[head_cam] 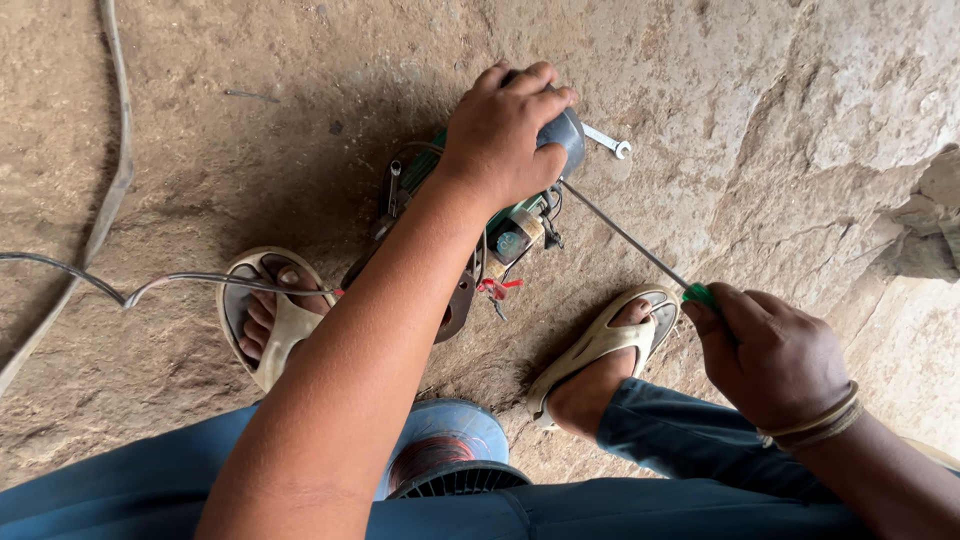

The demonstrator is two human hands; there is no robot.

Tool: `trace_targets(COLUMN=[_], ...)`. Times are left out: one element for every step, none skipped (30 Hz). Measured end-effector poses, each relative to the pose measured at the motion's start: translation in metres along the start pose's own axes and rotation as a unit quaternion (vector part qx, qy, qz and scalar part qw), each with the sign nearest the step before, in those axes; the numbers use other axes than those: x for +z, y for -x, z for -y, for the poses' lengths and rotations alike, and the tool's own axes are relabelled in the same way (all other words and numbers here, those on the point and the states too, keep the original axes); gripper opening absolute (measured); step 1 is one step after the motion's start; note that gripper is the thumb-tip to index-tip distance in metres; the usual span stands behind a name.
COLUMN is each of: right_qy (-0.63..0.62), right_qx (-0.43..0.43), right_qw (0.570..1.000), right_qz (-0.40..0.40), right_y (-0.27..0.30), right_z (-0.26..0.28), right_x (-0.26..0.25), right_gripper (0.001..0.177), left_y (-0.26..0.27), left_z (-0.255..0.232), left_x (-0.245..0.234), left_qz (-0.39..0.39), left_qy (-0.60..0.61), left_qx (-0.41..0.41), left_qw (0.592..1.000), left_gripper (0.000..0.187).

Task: The person is repairing a small electric motor. They use a screwdriver and a wrench to loosen and tighten screws on the motor casing, repeatedly disassembling and reassembling parts of the motor.

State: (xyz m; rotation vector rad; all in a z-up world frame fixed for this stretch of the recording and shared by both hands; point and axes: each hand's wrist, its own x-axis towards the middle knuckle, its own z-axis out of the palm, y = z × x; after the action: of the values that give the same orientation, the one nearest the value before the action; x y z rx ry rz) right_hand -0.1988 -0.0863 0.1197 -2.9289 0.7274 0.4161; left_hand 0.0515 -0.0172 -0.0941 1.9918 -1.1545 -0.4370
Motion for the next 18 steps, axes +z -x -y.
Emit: trace_targets(right_qy=[-0.015,-0.029,-0.041,-0.051,-0.061,-0.071,-0.08,-0.091,-0.085,-0.081,-0.076,-0.067,-0.057,-0.048,-0.05,-0.052,-0.054,-0.117], right_qx=[0.001,0.003,0.03,0.06,0.09,0.114,0.137,0.16,0.171,0.18,0.188,0.169,0.149,0.131,0.115,0.099,0.084,0.172], right_qw=[1.0,1.0,0.999,0.996,0.993,0.989,0.985,0.98,0.978,0.976,0.975,0.98,0.984,0.988,0.99,0.992,0.994,0.973], right_qz=[-0.004,-0.005,0.012,0.028,0.044,0.056,0.067,0.079,0.083,0.088,0.093,0.086,0.08,0.07,0.063,0.055,0.046,0.095], right_y=[-0.001,-0.002,-0.003,-0.004,-0.006,-0.007,-0.009,-0.01,-0.011,-0.011,-0.01,-0.009,-0.007,-0.005,-0.003,-0.002,-0.002,-0.003], right_z=[0.0,-0.001,-0.001,-0.001,-0.001,-0.001,0.0,0.001,0.002,0.002,0.002,0.001,0.0,-0.002,-0.006,-0.008,-0.012,-0.014], right_x=[-0.001,-0.002,-0.004,-0.006,-0.008,-0.009,-0.009,-0.01,-0.01,-0.01,-0.01,-0.008,-0.006,-0.004,-0.003,0.0,0.003,0.008], right_gripper=[0.019,0.02,0.021,0.022,0.023,0.025,0.026,0.027,0.028,0.029,0.03,0.03,0.031,0.031,0.033,0.034,0.035,0.039], left_y=[-0.001,0.001,0.003,0.003,0.004,0.004,0.004,0.004,0.004,0.005,0.006,0.006,0.008,0.007,0.006,0.006,0.005,0.006], left_z=[0.0,-0.001,-0.001,-0.001,-0.001,-0.001,-0.001,0.0,-0.001,-0.001,-0.001,0.0,0.0,0.0,0.001,0.001,0.001,0.003], left_x=[-0.001,-0.001,-0.001,-0.001,-0.001,-0.002,-0.002,-0.003,-0.003,-0.002,-0.002,-0.002,-0.002,-0.001,-0.001,0.0,0.001,0.002], left_qz=[-0.005,-0.008,-0.012,-0.016,-0.02,-0.023,-0.026,-0.028,-0.03,-0.032,-0.034,-0.035,-0.033,-0.03,-0.028,-0.038,-0.048,-0.057], left_qy=[-0.005,-0.009,-0.012,-0.01,-0.008,-0.006,-0.004,-0.003,-0.002,0.003,0.008,0.013,0.014,0.015,0.016,0.006,-0.004,-0.015], left_qx=[0.006,0.01,0.015,0.022,0.028,0.036,0.037,0.038,0.039,0.041,0.043,0.046,0.043,0.044,0.044,0.047,0.049,0.05], left_qw=[1.0,1.0,1.0,1.0,0.999,0.999,0.999,0.999,0.999,0.999,0.998,0.998,0.998,0.998,0.998,0.998,0.998,0.997], left_gripper=[0.053,0.053,0.052,0.051,0.051,0.051,0.051,0.051,0.052,0.052,0.052,0.051,0.051,0.051,0.051,0.051,0.052,0.052])
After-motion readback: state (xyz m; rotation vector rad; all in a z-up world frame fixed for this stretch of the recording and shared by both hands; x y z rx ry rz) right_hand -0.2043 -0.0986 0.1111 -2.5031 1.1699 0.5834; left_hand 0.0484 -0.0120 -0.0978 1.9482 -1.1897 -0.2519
